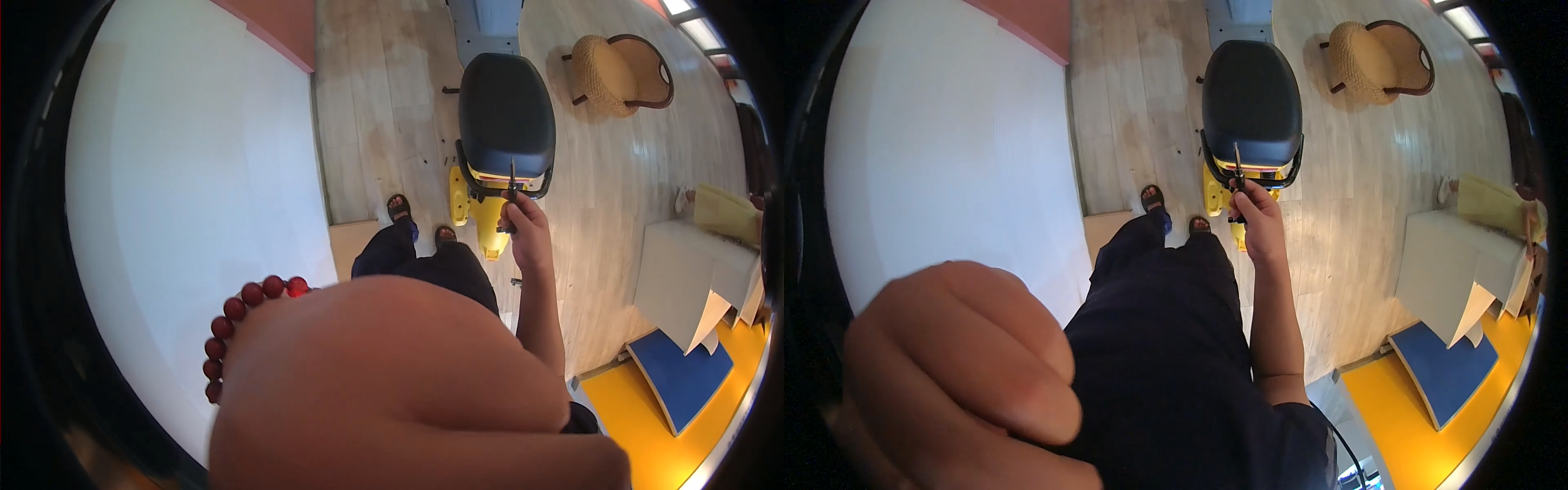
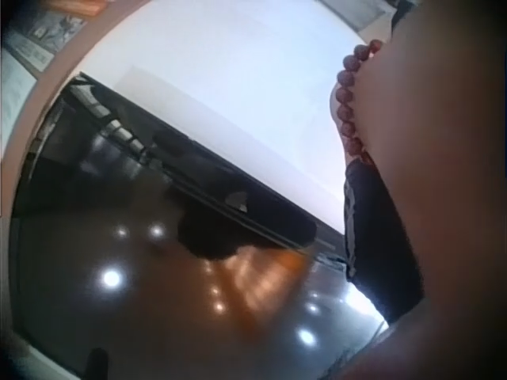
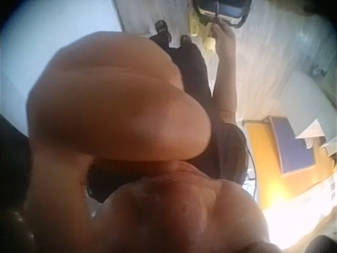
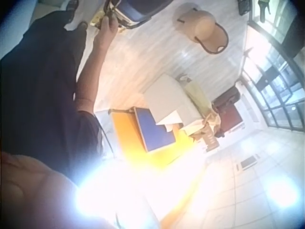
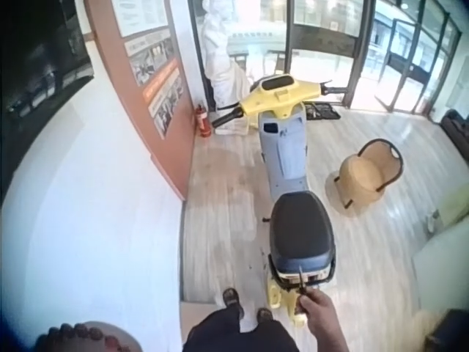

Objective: Removing and re-installing a yellow plastic fairing panel on a motorcycle using a hand tool.

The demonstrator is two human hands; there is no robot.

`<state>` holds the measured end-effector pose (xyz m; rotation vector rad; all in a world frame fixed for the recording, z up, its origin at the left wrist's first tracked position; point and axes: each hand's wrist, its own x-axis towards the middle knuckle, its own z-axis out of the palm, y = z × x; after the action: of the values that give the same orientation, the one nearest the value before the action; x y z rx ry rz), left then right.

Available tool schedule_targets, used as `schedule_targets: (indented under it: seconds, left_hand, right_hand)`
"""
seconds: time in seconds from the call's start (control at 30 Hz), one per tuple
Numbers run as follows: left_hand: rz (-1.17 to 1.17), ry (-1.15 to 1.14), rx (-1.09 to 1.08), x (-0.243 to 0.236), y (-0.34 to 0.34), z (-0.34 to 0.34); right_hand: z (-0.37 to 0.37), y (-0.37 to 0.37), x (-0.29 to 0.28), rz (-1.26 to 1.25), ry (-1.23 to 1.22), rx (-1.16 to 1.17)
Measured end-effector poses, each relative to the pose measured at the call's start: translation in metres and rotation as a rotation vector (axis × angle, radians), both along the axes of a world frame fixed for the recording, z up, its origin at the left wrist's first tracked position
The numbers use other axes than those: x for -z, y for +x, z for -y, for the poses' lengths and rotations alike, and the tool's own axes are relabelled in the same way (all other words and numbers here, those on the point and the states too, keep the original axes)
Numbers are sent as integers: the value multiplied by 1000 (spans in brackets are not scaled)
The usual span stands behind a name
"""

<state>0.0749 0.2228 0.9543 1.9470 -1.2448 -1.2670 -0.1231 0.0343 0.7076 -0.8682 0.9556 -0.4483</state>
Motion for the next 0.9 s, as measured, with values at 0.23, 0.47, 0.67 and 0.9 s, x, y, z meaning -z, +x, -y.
schedule_targets:
  seconds: [0.23, 0.47, 0.67, 0.9]
  left_hand:
    - [-186, -218, 154, 26, 56, 53]
    - [-271, -481, 238, 30, 82, 102]
    - [-319, -705, 422, 35, 99, 172]
    - [-437, 4, 278, 171, 163, 224]
  right_hand:
    - [-3, 33, 7, -30, 27, 19]
    - [37, 40, 7, -10, -32, 105]
    - [83, 42, 9, 70, -115, 193]
    - [117, 33, 36, -121, -77, 387]
